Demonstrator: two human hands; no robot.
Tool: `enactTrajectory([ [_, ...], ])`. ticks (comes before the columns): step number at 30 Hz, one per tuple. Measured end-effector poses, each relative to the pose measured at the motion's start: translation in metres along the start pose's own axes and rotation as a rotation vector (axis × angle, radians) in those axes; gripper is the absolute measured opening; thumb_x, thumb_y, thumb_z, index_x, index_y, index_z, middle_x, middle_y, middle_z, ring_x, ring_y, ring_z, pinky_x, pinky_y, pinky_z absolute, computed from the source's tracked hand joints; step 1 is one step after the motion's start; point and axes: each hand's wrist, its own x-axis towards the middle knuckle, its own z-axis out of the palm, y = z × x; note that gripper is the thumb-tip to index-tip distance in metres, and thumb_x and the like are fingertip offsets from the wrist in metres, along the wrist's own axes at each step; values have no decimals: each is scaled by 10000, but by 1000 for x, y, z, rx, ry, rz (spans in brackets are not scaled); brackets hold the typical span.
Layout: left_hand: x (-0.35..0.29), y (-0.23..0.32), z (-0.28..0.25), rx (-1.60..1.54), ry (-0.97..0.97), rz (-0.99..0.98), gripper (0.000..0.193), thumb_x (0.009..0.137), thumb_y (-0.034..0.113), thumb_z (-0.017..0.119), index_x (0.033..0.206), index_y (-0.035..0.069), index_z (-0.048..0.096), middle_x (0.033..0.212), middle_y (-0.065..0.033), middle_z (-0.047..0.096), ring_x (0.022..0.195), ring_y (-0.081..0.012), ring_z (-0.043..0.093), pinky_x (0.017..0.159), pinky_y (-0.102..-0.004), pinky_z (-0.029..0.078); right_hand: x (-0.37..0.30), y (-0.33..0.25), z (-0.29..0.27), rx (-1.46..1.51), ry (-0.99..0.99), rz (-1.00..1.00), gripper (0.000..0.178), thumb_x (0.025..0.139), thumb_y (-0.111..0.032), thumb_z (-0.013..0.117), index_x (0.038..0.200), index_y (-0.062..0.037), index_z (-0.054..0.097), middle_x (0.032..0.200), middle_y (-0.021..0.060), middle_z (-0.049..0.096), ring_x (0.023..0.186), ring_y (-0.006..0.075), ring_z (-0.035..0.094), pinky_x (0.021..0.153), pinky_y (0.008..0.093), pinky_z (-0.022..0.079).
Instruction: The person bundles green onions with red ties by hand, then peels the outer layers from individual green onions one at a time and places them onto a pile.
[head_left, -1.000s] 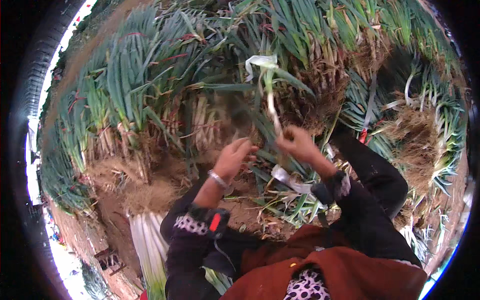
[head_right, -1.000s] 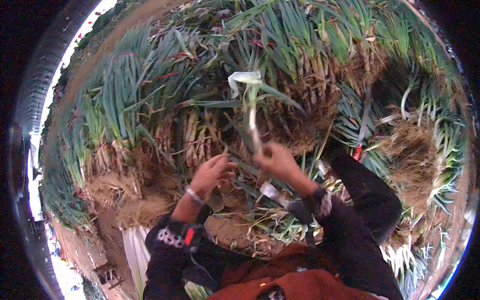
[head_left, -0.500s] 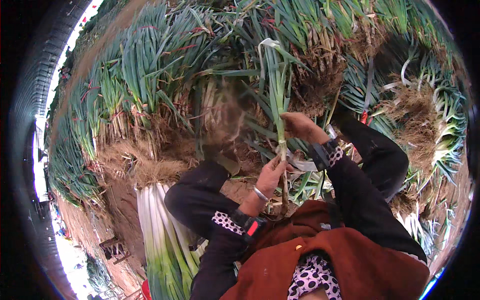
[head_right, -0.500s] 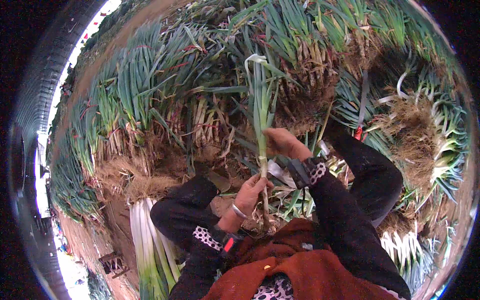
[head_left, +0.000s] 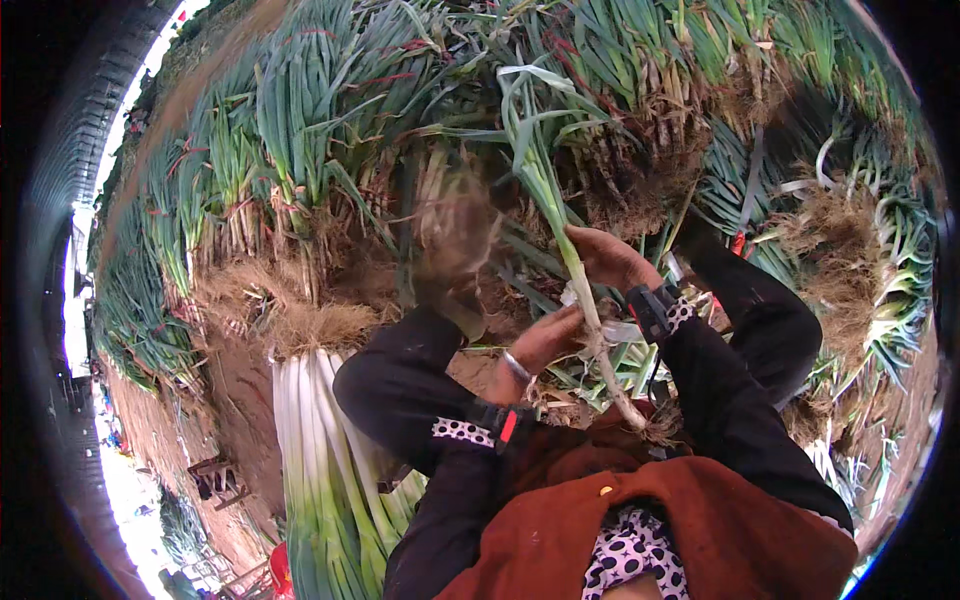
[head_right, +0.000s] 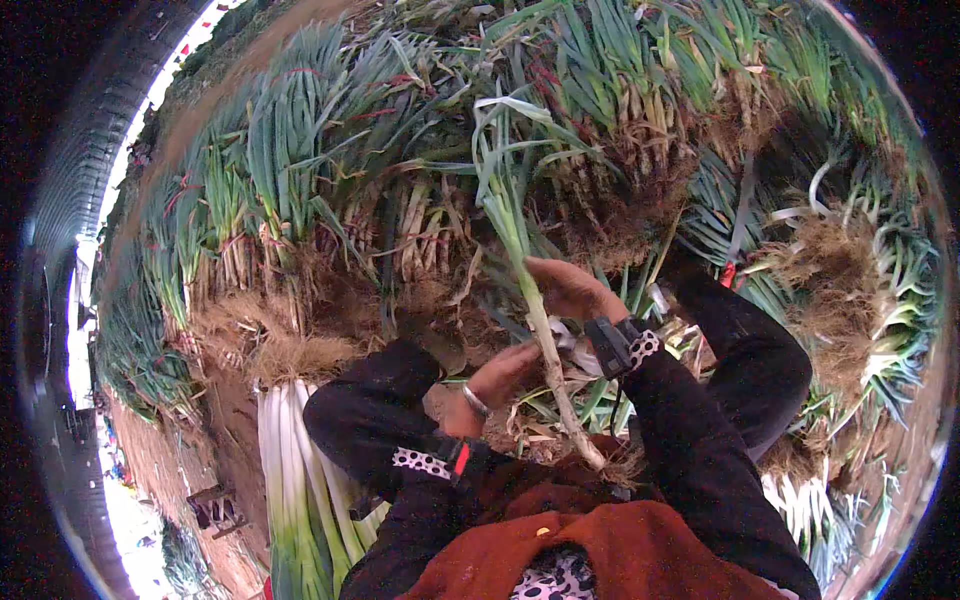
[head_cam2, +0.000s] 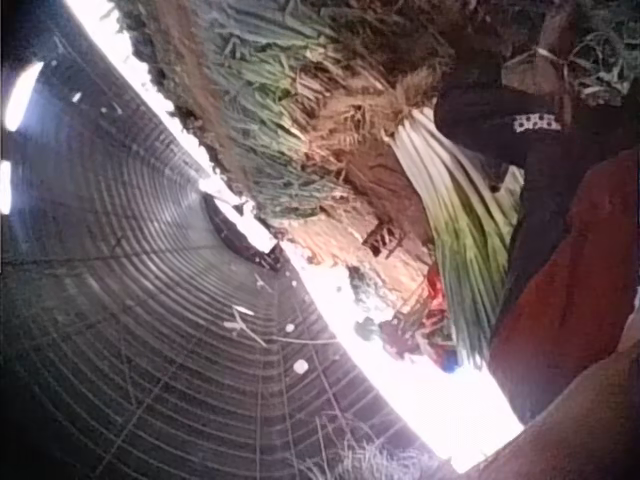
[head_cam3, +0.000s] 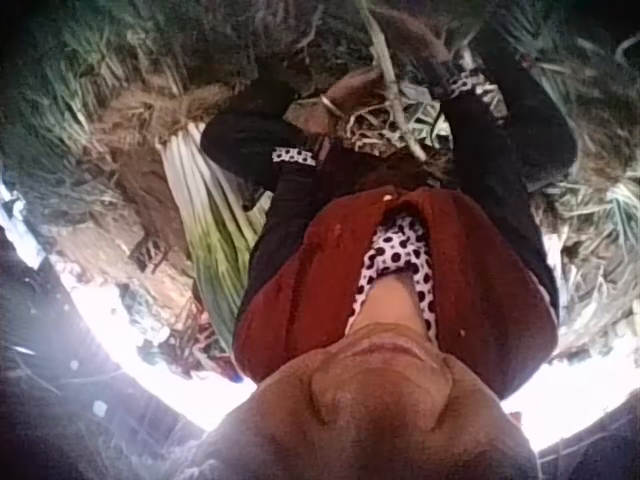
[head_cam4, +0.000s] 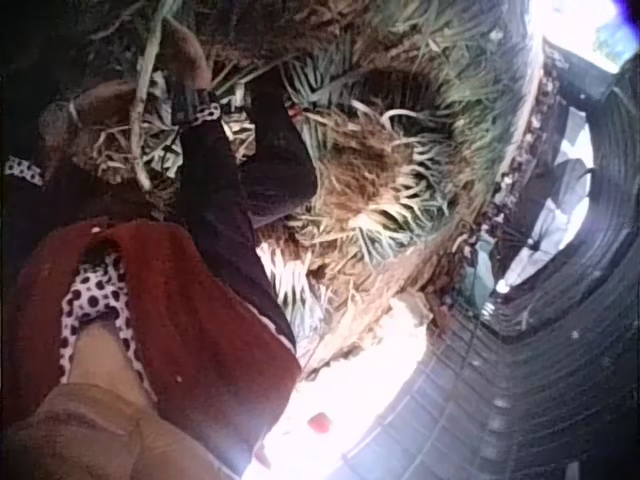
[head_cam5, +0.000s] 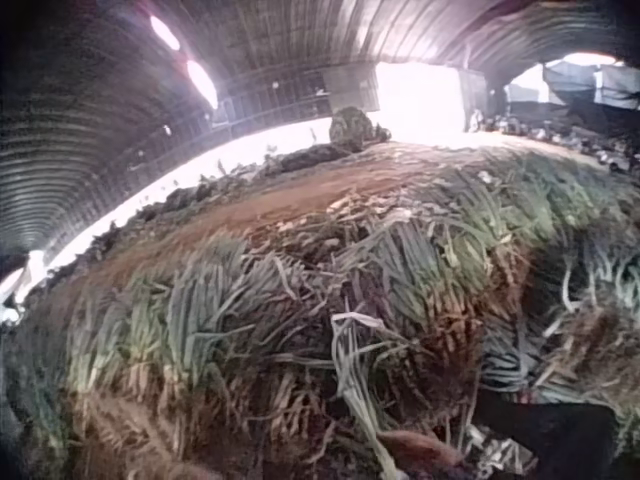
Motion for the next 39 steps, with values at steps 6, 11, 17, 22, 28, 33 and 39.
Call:
enactTrajectory([
  [6,58,45,-54,-196,164,205,369,917,320,442,1131,27,513,998,-61,592,813,-168,570,686,-310,481,17,8,-5,-351,133,77,283,850,-321,582,953,-58,554,790,7,555,658,115,535,588,268,446],
  [11,89,59,-73,-140,382,302,347,911,303,426,1076,23,548,835,-78,600,729,-187,582,606,-325,495,15,14,31,-408,207,34,303,849,-315,587,993,-49,566,772,1,542,624,86,484,561,239,423],
  [17,84,110,-85,-523,404,478,239,938,189,385,1037,30,535,896,-73,607,764,-190,579,633,-340,493,-73,-4,60,-754,173,50,242,771,-212,627,923,-33,564,755,-3,534,639,73,484,557,233,396],
  [22,68,140,-124,-591,364,545,154,941,202,404,990,66,456,691,-28,475,546,-123,424,458,-273,379,-206,3,67,-868,242,208,153,724,-148,629,756,-55,512,698,-14,505,661,77,484,582,245,411],
  [28,61,150,-126,-535,510,613,280,923,360,430,908,81,453,598,-14,396,475,-114,347,413,-231,309,-261,6,42,-1219,238,699,331,744,-272,681,878,11,573,765,52,589,697,127,522,627,290,437],
  [33,49,153,-77,-548,314,585,222,886,266,372,968,72,443,837,-82,552,608,-162,441,508,-305,392,-149,3,61,-1338,402,19,512,808,-293,624,1132,81,494,1068,181,580,980,215,557,858,321,428],
  [39,59,143,-46,-487,310,554,147,887,135,427,993,38,459,865,-105,559,675,-178,506,581,-337,461,-63,13,98,-817,145,91,466,861,-284,566,1189,34,479,1099,109,559,960,175,545,833,290,434],
])
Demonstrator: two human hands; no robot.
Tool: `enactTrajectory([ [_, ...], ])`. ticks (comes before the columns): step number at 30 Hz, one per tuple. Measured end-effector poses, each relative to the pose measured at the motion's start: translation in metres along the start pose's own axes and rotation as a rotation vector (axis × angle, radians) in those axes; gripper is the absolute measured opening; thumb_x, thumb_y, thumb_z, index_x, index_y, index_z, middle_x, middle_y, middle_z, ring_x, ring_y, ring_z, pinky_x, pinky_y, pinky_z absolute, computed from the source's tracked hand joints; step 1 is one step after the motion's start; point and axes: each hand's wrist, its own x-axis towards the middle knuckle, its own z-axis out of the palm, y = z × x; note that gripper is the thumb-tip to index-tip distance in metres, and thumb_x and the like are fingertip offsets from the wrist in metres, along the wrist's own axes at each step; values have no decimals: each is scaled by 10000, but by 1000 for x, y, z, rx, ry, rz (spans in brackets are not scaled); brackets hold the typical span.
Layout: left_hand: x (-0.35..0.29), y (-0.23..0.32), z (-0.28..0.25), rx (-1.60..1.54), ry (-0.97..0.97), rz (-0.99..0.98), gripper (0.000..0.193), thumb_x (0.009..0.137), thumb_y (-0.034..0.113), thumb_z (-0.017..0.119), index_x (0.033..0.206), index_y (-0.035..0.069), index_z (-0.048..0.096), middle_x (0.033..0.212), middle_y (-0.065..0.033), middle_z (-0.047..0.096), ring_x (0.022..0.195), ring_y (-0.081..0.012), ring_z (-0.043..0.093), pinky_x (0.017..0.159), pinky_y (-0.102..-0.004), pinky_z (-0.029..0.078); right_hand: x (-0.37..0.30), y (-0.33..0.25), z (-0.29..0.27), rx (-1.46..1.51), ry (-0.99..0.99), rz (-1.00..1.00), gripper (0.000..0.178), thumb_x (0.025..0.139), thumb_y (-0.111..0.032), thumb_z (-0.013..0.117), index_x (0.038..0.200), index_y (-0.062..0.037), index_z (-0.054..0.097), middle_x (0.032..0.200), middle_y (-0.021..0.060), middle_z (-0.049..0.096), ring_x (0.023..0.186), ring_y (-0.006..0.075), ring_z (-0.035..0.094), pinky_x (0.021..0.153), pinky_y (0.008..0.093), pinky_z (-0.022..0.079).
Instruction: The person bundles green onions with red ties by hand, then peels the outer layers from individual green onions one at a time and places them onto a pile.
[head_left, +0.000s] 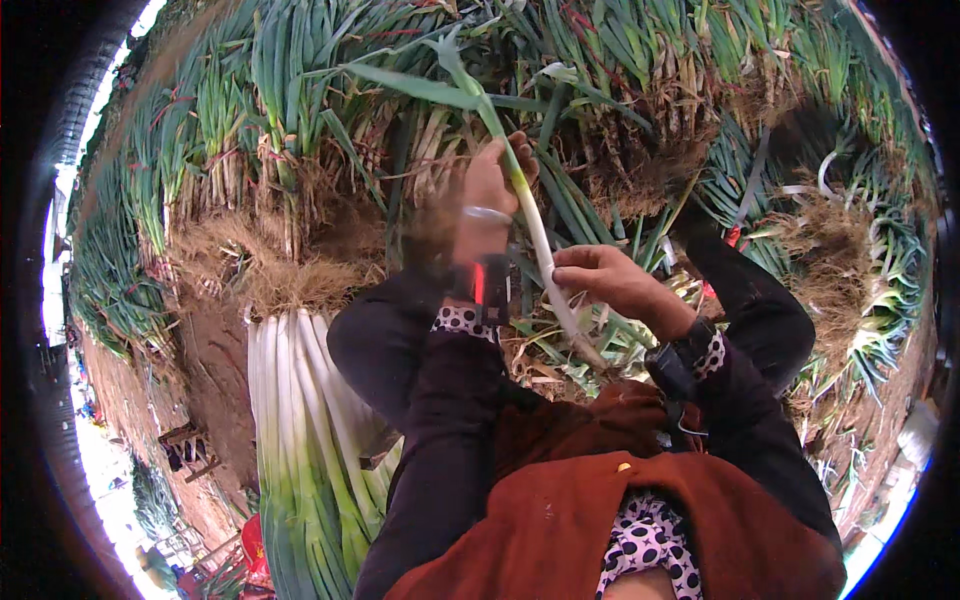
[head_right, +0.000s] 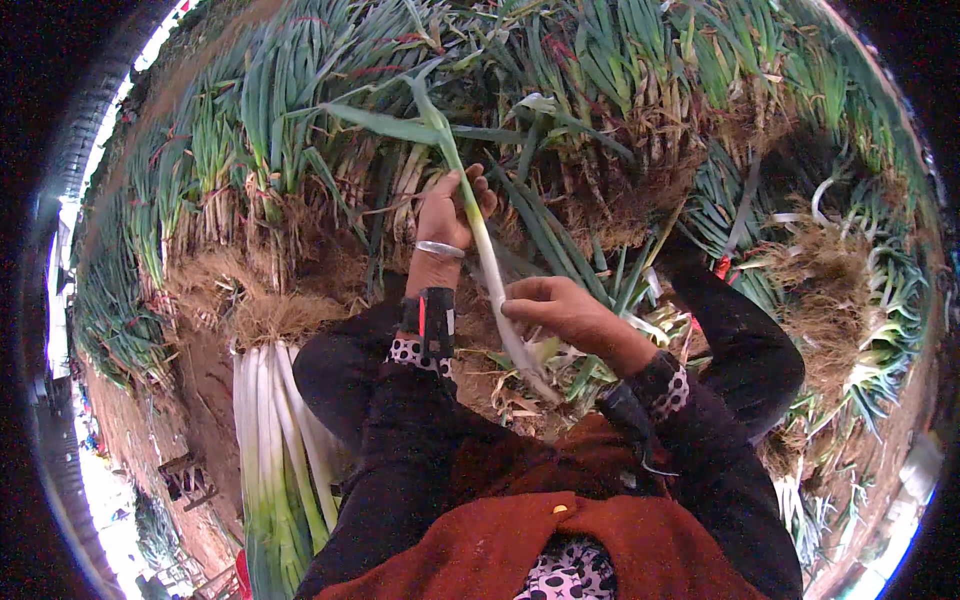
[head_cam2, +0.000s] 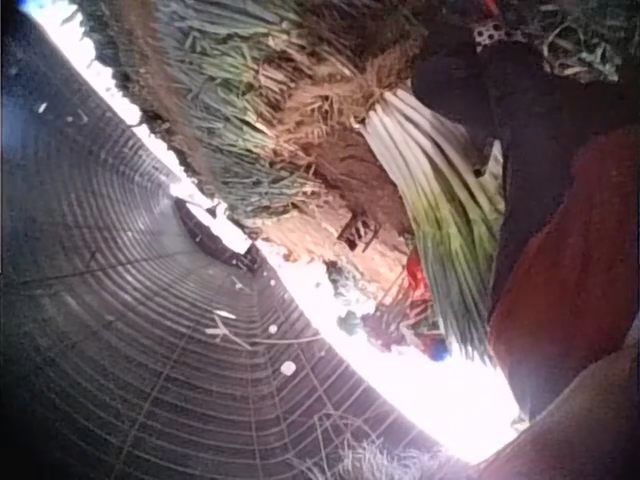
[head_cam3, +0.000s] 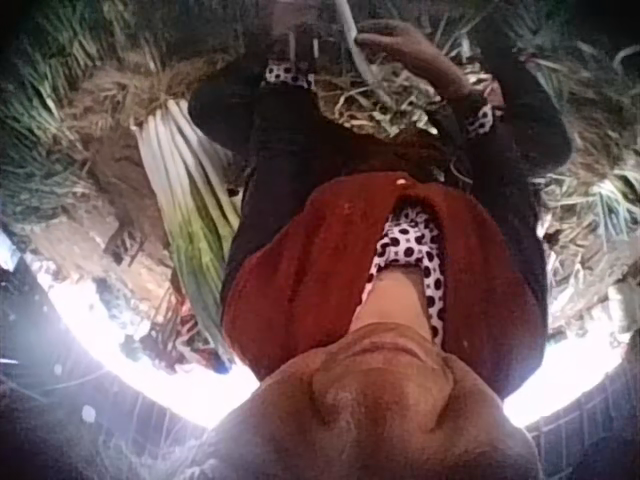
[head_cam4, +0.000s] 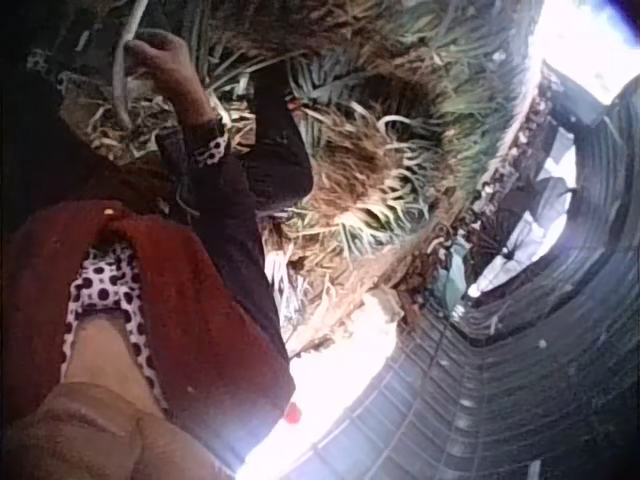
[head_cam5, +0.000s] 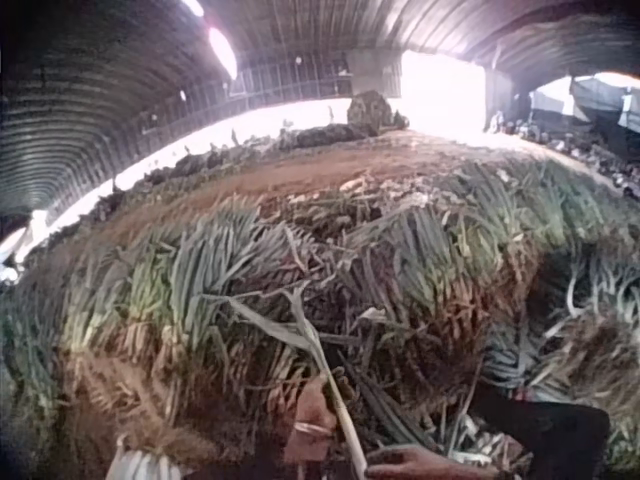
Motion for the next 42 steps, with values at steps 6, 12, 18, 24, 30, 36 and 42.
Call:
enactTrajectory([
  [6,15,-3,-32,-410,-306,-293,236,925,213,457,972,-16,493,673,-12,465,572,-97,456,494,-219,423,-14,12,27,713,-376,-18,540,915,-407,419,1302,-33,379,1196,133,519,1061,198,517,898,334,412],
  [12,27,-8,-25,-697,-261,-386,289,940,275,418,882,-4,465,589,21,362,473,-73,325,431,-202,326,-63,11,45,863,-173,-7,290,904,-301,445,1051,-57,500,592,-17,374,596,115,427,594,271,400],
  [18,35,14,-9,-356,-136,-62,260,933,268,433,833,28,453,561,39,305,449,-62,294,378,-204,266,-90,58,23,1314,-388,74,138,906,-255,450,918,-117,448,678,-35,397,606,81,385,505,219,313],
  [24,54,55,-26,-121,11,107,261,928,292,432,800,65,436,564,12,349,461,-67,312,393,-194,259,-182,64,4,342,94,246,214,919,-276,433,857,-83,502,634,-46,408,529,52,366,464,208,297],
  [30,62,52,-9,-200,-121,-31,280,918,282,431,771,45,450,547,10,360,441,-105,326,393,-216,284,-224,66,-37,-609,238,173,295,859,-248,543,1024,-3,541,881,109,554,768,213,547,695,322,447],
  [36,30,27,2,115,-246,-39,203,916,250,438,804,82,459,607,-2,424,453,-79,366,368,-211,280,-123,36,-7,-543,379,-550,287,859,-211,539,1074,-23,503,1002,168,546,983,276,526,800,351,434],
  [42,-64,-85,204,499,-470,164,296,911,279,478,1126,76,479,951,-57,572,627,-124,527,515,-221,441,-139,89,6,-290,351,-395,182,875,-200,514,988,-71,452,746,118,524,657,246,525,593,369,419],
])
